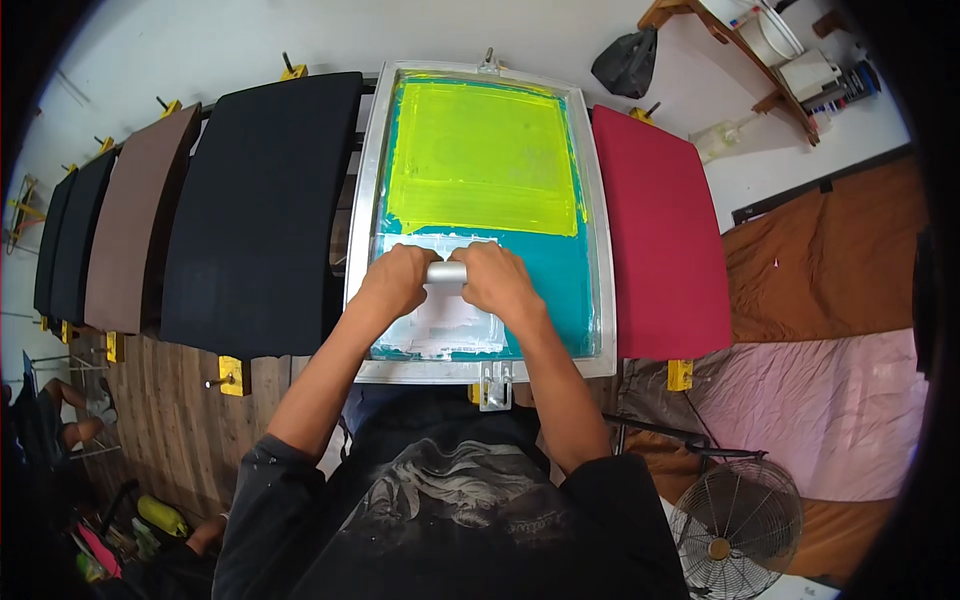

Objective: Manually applying white ink through a screen onto a t-shirt using a squeegee and rotating the press platens.

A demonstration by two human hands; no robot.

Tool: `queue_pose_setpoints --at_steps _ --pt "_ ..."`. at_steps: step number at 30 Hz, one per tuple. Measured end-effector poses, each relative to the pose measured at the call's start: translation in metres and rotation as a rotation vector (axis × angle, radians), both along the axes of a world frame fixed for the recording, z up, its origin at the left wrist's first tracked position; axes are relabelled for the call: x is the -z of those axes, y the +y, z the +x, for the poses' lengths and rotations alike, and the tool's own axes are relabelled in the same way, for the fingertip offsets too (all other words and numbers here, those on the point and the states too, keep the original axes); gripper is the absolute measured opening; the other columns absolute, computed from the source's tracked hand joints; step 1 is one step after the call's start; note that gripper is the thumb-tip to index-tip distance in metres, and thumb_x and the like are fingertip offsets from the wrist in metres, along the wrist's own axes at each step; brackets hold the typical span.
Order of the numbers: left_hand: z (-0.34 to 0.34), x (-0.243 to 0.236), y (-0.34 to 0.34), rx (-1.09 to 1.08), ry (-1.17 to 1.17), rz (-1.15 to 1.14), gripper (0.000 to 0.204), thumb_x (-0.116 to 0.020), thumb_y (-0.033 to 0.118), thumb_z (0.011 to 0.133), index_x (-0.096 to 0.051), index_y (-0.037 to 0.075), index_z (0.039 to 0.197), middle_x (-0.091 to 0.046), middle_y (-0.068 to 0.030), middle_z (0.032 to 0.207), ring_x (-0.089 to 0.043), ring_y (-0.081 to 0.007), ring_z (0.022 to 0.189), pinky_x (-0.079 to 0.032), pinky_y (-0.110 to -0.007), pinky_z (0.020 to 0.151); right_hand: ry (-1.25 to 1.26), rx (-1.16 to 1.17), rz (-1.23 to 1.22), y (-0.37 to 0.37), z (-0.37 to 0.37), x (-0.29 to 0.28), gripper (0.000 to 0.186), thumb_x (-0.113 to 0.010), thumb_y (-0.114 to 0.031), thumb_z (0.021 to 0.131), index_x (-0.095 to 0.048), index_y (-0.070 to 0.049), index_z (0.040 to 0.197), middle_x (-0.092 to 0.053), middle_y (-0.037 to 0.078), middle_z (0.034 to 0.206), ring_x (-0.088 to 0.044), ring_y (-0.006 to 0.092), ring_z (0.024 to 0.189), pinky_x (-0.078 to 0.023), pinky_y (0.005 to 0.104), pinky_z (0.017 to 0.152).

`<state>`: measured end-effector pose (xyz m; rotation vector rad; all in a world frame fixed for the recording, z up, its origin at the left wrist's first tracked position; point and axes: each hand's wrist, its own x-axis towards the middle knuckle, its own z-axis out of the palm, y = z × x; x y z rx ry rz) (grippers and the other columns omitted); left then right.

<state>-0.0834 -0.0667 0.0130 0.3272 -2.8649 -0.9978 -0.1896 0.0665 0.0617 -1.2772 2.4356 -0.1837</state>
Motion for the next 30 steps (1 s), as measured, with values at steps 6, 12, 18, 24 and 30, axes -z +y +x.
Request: queue_pose_setpoints --at_steps 6,12,18,24,30 --pt "0.028 0.021 0.029 -0.017 0.162 0.002 0.038 -0.063 -0.005 0.068 -0.068 0.004 0.105 -0.067 -0.0177 0.096 -0.067 -0.0358 0.077 -0.055 -0.041 0.07 0.129 -0.021 -0.143 0.03 0.031 0.026 0.034 -0.062 0.004 0.07 -0.067 -0.005 0.102 -0.063 0.015 0.096 -0.06 0.0345 0.094 -0.051 0.0433 0.079" --pt "0.068 -0.007 0.051 0.049 0.032 0.036 0.044 -0.057 -0.008 0.069 -0.066 0.002 0.111 -0.067 -0.0196 0.099 -0.066 -0.037 0.083 -0.054 -0.042 0.077 0.036 -0.037 -0.135 0.059 0.068 0.018 0.035 -0.063 0.004 0.068 -0.066 -0.003 0.102 -0.062 0.016 0.095 -0.058 0.0334 0.095 -0.051 0.0424 0.08" --pt "0.02 0.006 0.015 0.042 0.007 0.018 0.032 -0.065 -0.002 0.067 -0.071 0.01 0.097 -0.068 -0.0164 0.083 -0.067 -0.0337 0.077 -0.055 -0.042 0.07 0.052 -0.017 -0.034 0.018 0.023 0.001 0.027 -0.062 0.004 0.069 -0.067 -0.006 0.093 -0.066 0.017 0.093 -0.063 0.0364 0.091 -0.052 0.0443 0.078" --pt "-0.028 0.002 -0.025 0.051 -0.09 0.0 0.031 -0.06 -0.008 0.067 -0.071 0.001 0.095 -0.067 -0.0244 0.079 -0.068 -0.0379 0.074 -0.056 -0.042 0.071 0.0 0.024 0.078 -0.027 -0.023 0.008 0.03 -0.063 0.002 0.068 -0.069 -0.007 0.096 -0.068 0.018 0.091 -0.066 0.0362 0.088 -0.053 0.0445 0.076" --pt "-0.016 0.014 -0.008 0.037 0.005 -0.021 0.032 -0.063 -0.007 0.066 -0.071 0.003 0.096 -0.068 -0.0215 0.081 -0.067 -0.0368 0.076 -0.055 -0.042 0.071 0.049 0.046 -0.004 -0.013 -0.012 0.02 0.033 -0.064 0.004 0.067 -0.069 -0.006 0.098 -0.067 0.019 0.093 -0.064 0.0368 0.091 -0.052 0.0449 0.08"
